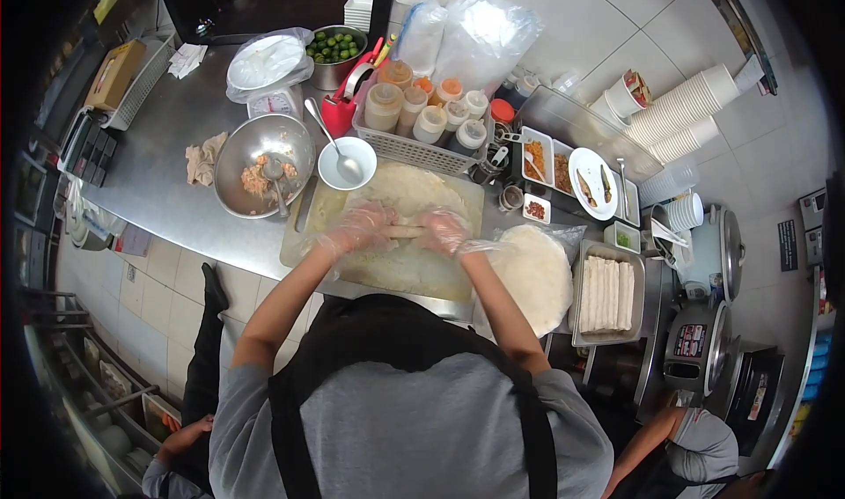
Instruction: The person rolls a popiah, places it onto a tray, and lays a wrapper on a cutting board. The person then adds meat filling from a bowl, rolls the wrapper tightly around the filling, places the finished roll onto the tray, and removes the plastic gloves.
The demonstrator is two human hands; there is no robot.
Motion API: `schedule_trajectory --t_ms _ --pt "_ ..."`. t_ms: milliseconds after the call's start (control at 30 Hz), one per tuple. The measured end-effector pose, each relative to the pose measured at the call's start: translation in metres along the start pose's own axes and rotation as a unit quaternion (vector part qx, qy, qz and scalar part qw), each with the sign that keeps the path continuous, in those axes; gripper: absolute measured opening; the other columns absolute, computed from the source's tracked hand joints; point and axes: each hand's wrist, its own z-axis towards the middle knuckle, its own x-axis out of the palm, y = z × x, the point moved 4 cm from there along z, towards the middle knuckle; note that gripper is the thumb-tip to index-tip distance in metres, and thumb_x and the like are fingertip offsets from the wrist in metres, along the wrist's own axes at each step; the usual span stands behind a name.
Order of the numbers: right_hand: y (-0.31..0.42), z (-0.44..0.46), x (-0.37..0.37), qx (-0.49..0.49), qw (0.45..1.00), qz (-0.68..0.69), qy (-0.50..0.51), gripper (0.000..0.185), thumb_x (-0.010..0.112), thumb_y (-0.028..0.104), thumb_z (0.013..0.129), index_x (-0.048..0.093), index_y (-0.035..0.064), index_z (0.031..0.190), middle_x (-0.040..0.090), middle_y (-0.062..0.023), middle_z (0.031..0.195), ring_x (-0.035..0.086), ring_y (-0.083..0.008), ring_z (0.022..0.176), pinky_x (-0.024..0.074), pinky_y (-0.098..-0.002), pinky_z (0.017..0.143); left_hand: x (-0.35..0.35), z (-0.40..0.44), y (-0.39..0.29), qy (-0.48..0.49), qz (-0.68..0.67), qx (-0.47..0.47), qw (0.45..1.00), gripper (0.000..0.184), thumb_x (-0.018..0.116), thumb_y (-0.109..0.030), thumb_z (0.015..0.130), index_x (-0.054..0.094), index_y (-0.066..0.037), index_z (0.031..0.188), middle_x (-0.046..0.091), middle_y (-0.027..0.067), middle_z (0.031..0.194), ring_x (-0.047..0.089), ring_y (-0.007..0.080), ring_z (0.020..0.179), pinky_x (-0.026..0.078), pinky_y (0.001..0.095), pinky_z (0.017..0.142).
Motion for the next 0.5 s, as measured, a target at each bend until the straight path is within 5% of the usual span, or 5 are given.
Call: schedule_trajectory --t_ms 100,233,500 --pt "0.035 0.013 -0.001 0.017 0.999 -0.035 0.017 0.036 0.071 0.022 0.064 0.06 0.0066 0.094 0.062 -0.019 0.091 0.061 -0.0358 0.089 0.0483 -0.0449 0.078 -0.005 -0.001 -0.011 0.0 0.009 0.043 0.999 0.039 0.071 -0.031 0.072 0.059 -0.013 0.104 0.055 0.0144 0.102 0.053 0.0344 0.105 0.042 0.0435 0.088" --pt "0.006 -0.001 -0.012 0.013 0.998 -0.056 0.017 0.032 0.071 0.022 0.067 0.062 0.0074 0.094 0.062 -0.0176 0.087 0.061 -0.0355 0.085 0.048 -0.0444 0.075 -0.003 -0.006 0.005 -0.016 0.019 -0.035 0.999 0.036 0.071 -0.029 0.072 0.06 -0.012 0.102 0.058 0.0147 0.101 0.055 0.035 0.101 0.043 0.0434 0.088" --pt "-0.027 -0.017 -0.018 0.061 0.998 -0.016 0.032 0.029 0.071 0.021 0.068 0.064 0.0117 0.095 0.064 -0.0133 0.087 0.061 -0.0322 0.085 0.0487 -0.0424 0.075 -0.004 -0.001 0.021 -0.014 0.023 0.027 0.999 0.032 0.07 -0.027 0.072 0.061 -0.009 0.096 0.064 0.0147 0.091 0.06 0.0317 0.092 0.046 0.0417 0.08"
